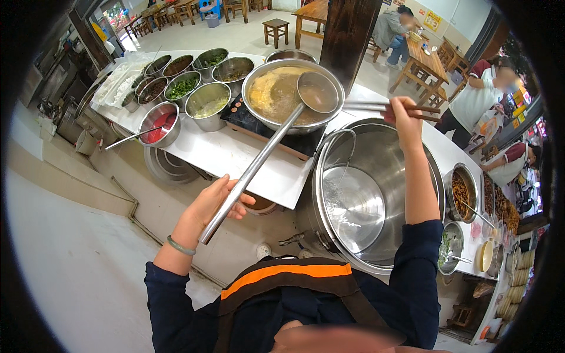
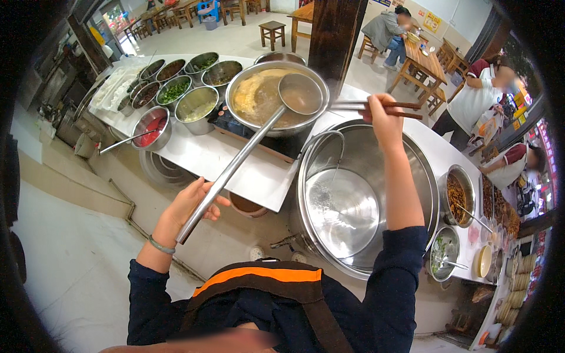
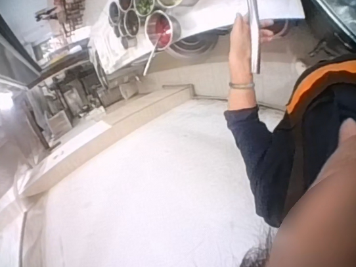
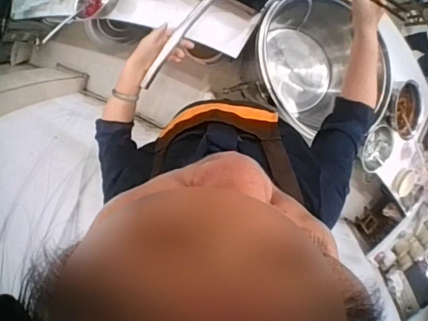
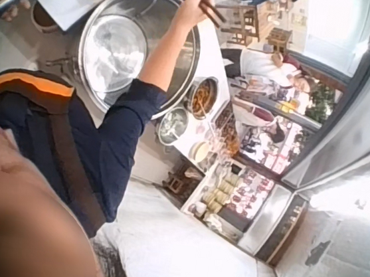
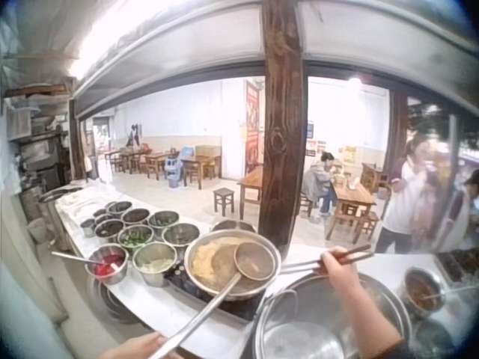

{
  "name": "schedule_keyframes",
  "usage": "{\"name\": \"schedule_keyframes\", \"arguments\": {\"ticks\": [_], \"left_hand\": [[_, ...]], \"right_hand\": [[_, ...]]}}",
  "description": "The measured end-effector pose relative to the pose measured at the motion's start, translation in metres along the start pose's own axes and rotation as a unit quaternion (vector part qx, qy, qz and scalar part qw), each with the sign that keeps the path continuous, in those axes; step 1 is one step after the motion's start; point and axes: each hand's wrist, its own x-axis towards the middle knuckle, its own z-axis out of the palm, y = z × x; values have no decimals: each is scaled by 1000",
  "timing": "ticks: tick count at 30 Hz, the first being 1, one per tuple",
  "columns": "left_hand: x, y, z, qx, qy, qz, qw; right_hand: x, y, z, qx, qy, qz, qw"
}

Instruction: The person assembles a bowl of noodle soup by ladling broth into a bowl, then adding cooked noodles, sliced meat, a boiled egg, and various toppings using chopsticks and a ladle. The person finishes by adding chopped green onions and a spoonful of chili oil.

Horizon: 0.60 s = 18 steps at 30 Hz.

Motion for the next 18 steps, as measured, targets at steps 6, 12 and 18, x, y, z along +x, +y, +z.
{"name": "schedule_keyframes", "arguments": {"ticks": [6, 12, 18], "left_hand": [[-2, -18, 16, 90, 2, 54, 994], [-4, -27, 48, -12, 18, 44, 999], [0, -33, 64, -39, 20, 53, 998]], "right_hand": [[-15, 12, -31, 64, -3, -32, 997], [-3, 27, -36, 70, -8, -32, 997], [4, 25, -40, 84, 1, -76, 994]]}}
